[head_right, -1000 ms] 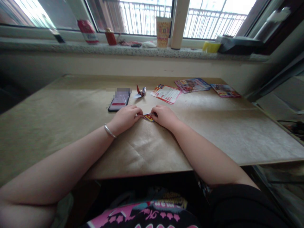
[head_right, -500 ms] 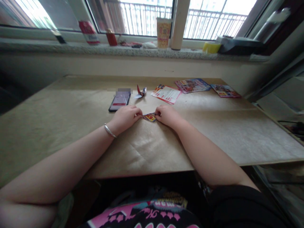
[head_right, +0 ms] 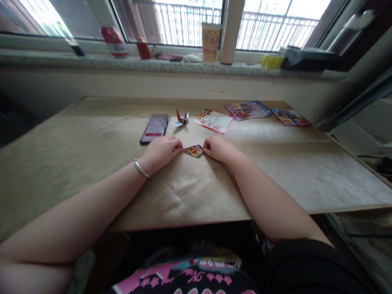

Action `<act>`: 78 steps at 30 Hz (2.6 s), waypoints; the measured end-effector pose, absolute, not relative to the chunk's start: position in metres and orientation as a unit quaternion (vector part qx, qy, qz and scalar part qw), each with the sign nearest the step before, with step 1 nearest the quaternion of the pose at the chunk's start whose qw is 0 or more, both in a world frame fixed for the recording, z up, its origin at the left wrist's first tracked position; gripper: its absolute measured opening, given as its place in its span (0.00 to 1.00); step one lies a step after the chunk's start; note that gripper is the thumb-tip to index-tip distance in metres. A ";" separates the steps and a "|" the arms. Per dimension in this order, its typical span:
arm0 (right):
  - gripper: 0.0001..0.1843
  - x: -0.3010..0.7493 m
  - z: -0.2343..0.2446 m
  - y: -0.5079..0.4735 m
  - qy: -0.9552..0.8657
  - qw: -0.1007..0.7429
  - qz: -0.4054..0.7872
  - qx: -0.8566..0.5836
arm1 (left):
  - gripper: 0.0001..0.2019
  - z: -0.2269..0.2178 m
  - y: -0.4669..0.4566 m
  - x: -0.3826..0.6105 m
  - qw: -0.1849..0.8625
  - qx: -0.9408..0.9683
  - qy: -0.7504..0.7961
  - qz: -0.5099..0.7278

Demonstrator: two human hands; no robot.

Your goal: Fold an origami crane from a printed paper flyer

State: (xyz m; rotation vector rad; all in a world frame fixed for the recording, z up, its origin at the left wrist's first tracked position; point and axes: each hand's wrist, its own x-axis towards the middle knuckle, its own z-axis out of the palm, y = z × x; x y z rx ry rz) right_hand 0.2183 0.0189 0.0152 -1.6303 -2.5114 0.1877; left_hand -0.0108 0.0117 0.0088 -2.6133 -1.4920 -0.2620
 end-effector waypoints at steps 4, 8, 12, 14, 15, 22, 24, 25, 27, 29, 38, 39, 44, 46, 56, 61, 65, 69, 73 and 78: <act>0.07 0.219 0.017 0.019 -0.836 0.066 0.055 -0.542 | 0.11 0.010 0.007 -0.010 0.097 -0.861 -0.492 -0.085; 0.06 0.222 0.017 0.021 -0.837 0.061 0.086 -0.538 | 0.11 0.011 0.005 -0.007 0.112 -0.861 -0.489 -0.081; 0.06 0.224 0.016 0.022 -0.847 0.062 0.066 -0.525 | 0.10 0.009 0.008 -0.008 0.101 -0.863 -0.489 -0.083; 0.05 0.224 0.014 0.023 -0.853 0.073 0.065 -0.512 | 0.10 0.009 0.009 -0.009 0.097 -0.864 -0.486 -0.087; 0.05 0.224 0.012 0.023 -0.856 0.082 0.070 -0.505 | 0.11 0.009 0.009 -0.009 0.095 -0.866 -0.483 -0.088; 0.07 0.207 -0.002 0.020 -0.868 0.188 0.110 -0.446 | 0.10 0.010 0.006 -0.008 0.076 -0.865 -0.485 -0.100; 0.07 0.201 -0.004 0.017 -0.865 0.202 0.087 -0.450 | 0.10 0.008 0.005 -0.007 0.083 -0.864 -0.485 -0.106; 0.07 0.198 -0.004 0.016 -0.864 0.202 0.082 -0.453 | 0.09 0.007 0.005 -0.006 0.087 -0.864 -0.483 -0.112; 0.06 0.195 -0.004 0.014 -0.858 0.197 0.083 -0.466 | 0.09 0.005 0.005 -0.005 0.088 -0.868 -0.471 -0.127; 0.06 0.194 -0.003 0.013 -0.852 0.191 0.089 -0.479 | 0.10 0.003 0.006 -0.004 0.079 -0.877 -0.454 -0.138; 0.09 0.203 0.003 0.014 -0.845 0.168 0.123 -0.492 | 0.11 0.007 0.008 -0.001 0.054 -0.883 -0.453 -0.113; 0.10 0.203 0.003 0.013 -0.849 0.166 0.117 -0.487 | 0.11 0.008 0.008 -0.001 0.054 -0.884 -0.452 -0.110; 0.11 0.200 0.004 0.011 -0.850 0.168 0.078 -0.493 | 0.12 0.004 0.010 -0.003 0.060 -0.884 -0.450 -0.114; 0.11 0.201 0.002 0.013 -0.841 0.179 0.096 -0.502 | 0.12 0.002 0.013 -0.006 0.054 -0.882 -0.450 -0.126; 0.06 0.213 -0.005 0.024 -0.788 0.258 0.199 -0.522 | 0.09 -0.003 0.017 -0.011 -0.026 -0.863 -0.467 -0.189; 0.05 0.212 -0.010 0.028 -0.746 0.329 0.263 -0.517 | 0.08 -0.006 0.016 -0.011 -0.112 -0.878 -0.382 -0.267; 0.07 0.210 -0.010 0.030 -0.706 0.339 0.381 -0.491 | 0.12 -0.006 0.015 -0.010 -0.167 -0.879 -0.332 -0.300; 0.07 0.209 -0.007 0.029 -0.653 0.339 0.466 -0.492 | 0.07 -0.006 0.015 -0.009 -0.179 -0.855 -0.361 -0.328; 0.11 0.207 -0.005 0.026 -0.640 0.335 0.478 -0.500 | 0.07 -0.005 0.015 -0.009 -0.177 -0.836 -0.386 -0.348; 0.15 0.207 -0.005 0.022 -0.688 0.319 0.423 -0.496 | 0.09 -0.003 0.015 -0.010 -0.151 -0.841 -0.411 -0.318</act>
